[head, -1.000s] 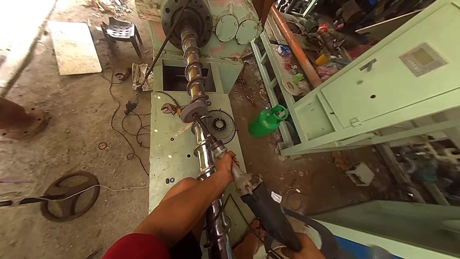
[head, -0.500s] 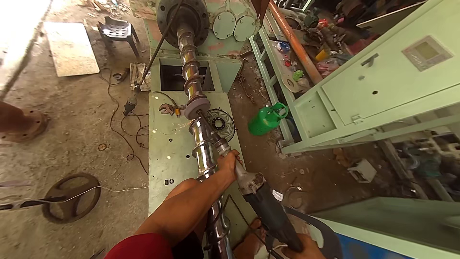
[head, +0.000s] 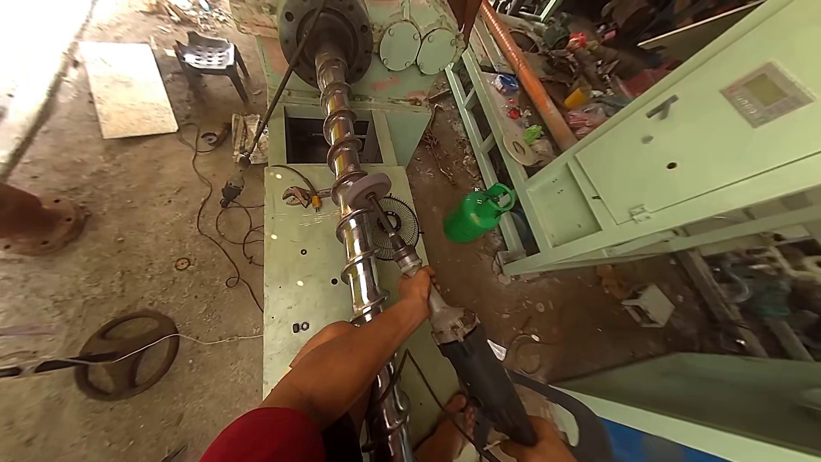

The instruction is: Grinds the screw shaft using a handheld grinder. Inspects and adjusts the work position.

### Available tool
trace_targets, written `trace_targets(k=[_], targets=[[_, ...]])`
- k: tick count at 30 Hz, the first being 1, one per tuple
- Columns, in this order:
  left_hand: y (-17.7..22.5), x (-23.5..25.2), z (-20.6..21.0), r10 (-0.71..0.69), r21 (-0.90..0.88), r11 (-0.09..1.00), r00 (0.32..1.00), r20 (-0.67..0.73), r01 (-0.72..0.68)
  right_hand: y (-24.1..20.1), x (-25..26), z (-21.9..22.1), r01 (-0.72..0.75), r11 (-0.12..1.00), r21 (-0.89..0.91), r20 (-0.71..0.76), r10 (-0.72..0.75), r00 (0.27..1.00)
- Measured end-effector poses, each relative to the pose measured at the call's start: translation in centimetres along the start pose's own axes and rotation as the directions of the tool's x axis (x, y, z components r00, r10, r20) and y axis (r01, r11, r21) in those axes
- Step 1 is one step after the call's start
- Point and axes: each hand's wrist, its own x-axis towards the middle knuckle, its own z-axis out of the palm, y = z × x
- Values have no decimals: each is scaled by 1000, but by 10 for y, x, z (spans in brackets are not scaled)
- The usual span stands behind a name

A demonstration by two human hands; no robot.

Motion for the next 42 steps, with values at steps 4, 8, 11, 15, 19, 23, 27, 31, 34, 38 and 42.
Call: trace_targets(k=[4,8,11,15,19,23,27,31,34,38,42], targets=[[-4,9,6,2,21,1000,1000,-1,-2,-7,0,1,-12,999,50,8,12,1000],[-7,17,10,-7,46,999,1000,7,7,-3,5,1,-18,995,98,18,17,1000],[-7,21,11,-19,66,998,1000,3,19,1,9,3,-30,992,123,29,26,999],[-7,21,10,-11,71,997,1000,-3,11,-1,8,4,-25,992,121,31,22,999],[-4,10,5,0,32,999,1000,3,0,-6,0,1,3,997,81,20,-5,1000],[1,-1,-3,3,2,1000,1000,5,-3,-8,-5,1,28,999,34,15,-29,999],[4,-10,-13,12,-33,999,1000,-1,-12,-9,-9,1,47,999,-3,5,-47,999],[6,-14,-21,12,-58,998,1000,-6,-12,-14,-12,1,52,998,-44,6,-51,999],[9,-17,-27,7,-63,998,1000,-18,-8,-17,-14,1,54,996,-69,15,-53,998],[11,-20,-32,-4,-60,998,1000,-24,3,-17,-15,1,46,994,-97,8,-45,999],[12,-21,-36,0,-65,998,1000,-29,-2,-17,-15,0,55,990,-127,14,-54,998]])
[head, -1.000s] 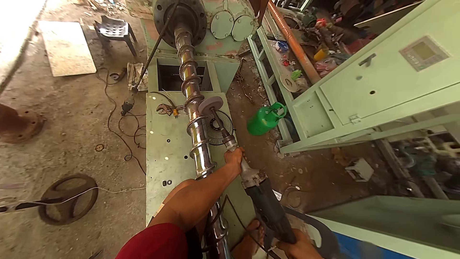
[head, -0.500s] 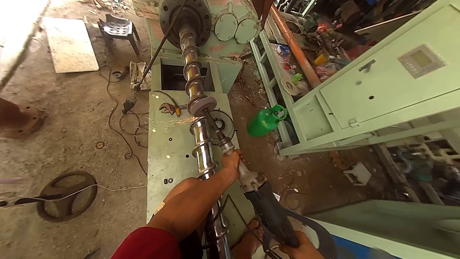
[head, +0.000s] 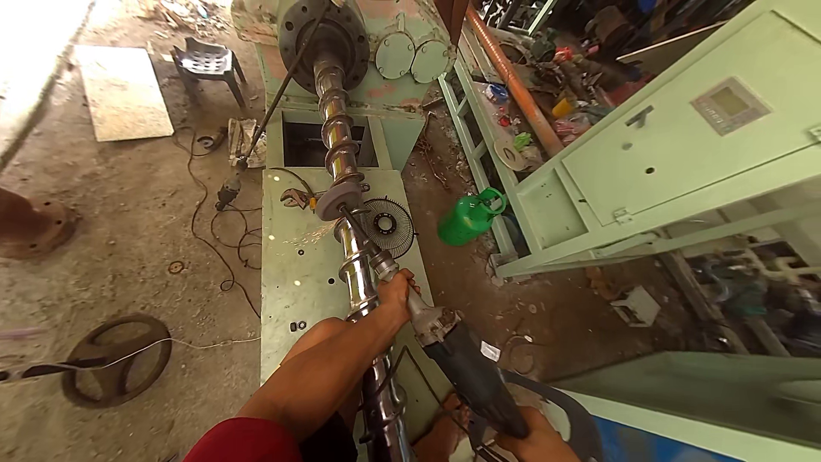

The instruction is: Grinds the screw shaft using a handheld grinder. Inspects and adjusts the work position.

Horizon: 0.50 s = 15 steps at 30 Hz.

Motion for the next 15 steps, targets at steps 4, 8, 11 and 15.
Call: trace_targets(k=[4,8,11,15], targets=[[0,0,-4,-2,6,1000,1000,-12,2,-1,0,0,30,999,-12,-11,-30,999],[-1,1,-6,9,14,1000,1000,-1,-9,-3,-1,0,30,998,-48,-22,-31,999],[-2,2,-1,12,13,1000,1000,17,-12,-3,-1,0,21,999,-47,-34,-23,999],[-4,5,12,3,38,999,999,40,-4,2,2,1,6,1000,23,-30,-6,1000]])
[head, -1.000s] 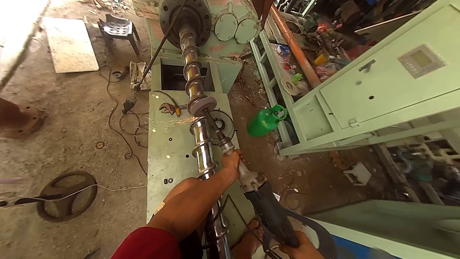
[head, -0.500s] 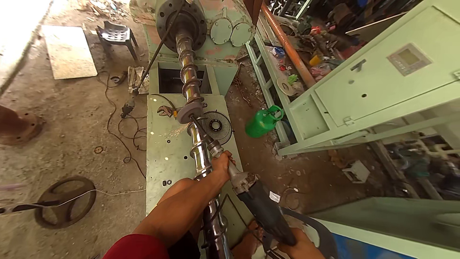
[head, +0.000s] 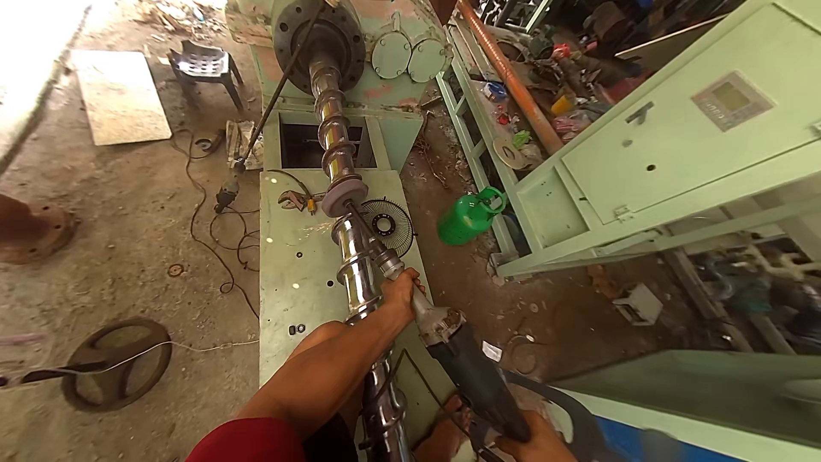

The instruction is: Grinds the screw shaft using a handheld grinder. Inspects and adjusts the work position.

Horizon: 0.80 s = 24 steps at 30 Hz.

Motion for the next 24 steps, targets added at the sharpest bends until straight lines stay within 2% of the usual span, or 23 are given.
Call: trace_targets(k=[8,13,24], targets=[[-9,20,27,2,59,998,1000,6,-2,23,17,-1,-40,986,165,29,36,999],[-16,35,34,-11,81,997,1000,7,10,16,20,1,-68,972,227,53,58,997],[-12,32,33,-31,103,994,999,-9,32,9,16,0,-53,972,228,54,41,998]])
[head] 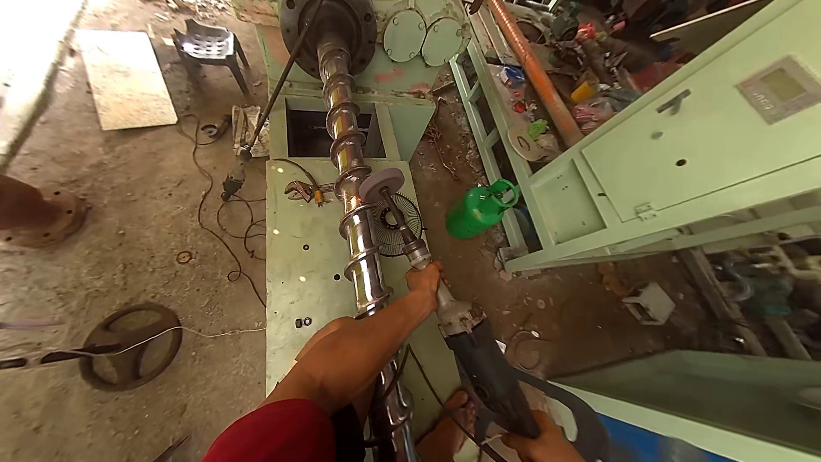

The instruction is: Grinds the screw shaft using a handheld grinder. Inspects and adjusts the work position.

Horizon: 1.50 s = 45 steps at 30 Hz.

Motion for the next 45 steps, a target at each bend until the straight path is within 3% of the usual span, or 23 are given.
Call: trace_targets(k=[27,29,31,33,35,37,39,45], targets=[[22,-36,-60,-11,-132,991,1000,-19,8,-24,-27,11,55,950,-309,-24,-66,998],[23,-36,-61,-10,-130,991,1000,-14,8,-61,-43,21,16,949,-314,-56,-36,998],[24,-37,-60,-16,-128,992,1000,-8,15,-125,-69,38,-111,948,-300,-81,90,993],[25,-37,-57,-16,-125,992,1000,-2,16,-141,-74,44,-148,944,-293,-108,121,987],[25,-36,-52,-9,-129,992,1000,7,10,-125,-67,38,-113,951,-287,-90,91,992],[25,-33,-47,-2,-133,991,1000,26,5,-64,-43,20,-4,955,-296,-97,-26,995],[23,-31,-41,2,-132,991,999,33,2,-26,-27,8,23,958,-286,-95,-52,994],[16,-21,-18,2,-95,995,999,53,3,-26,-22,6,-69,976,-208,-118,45,992]])
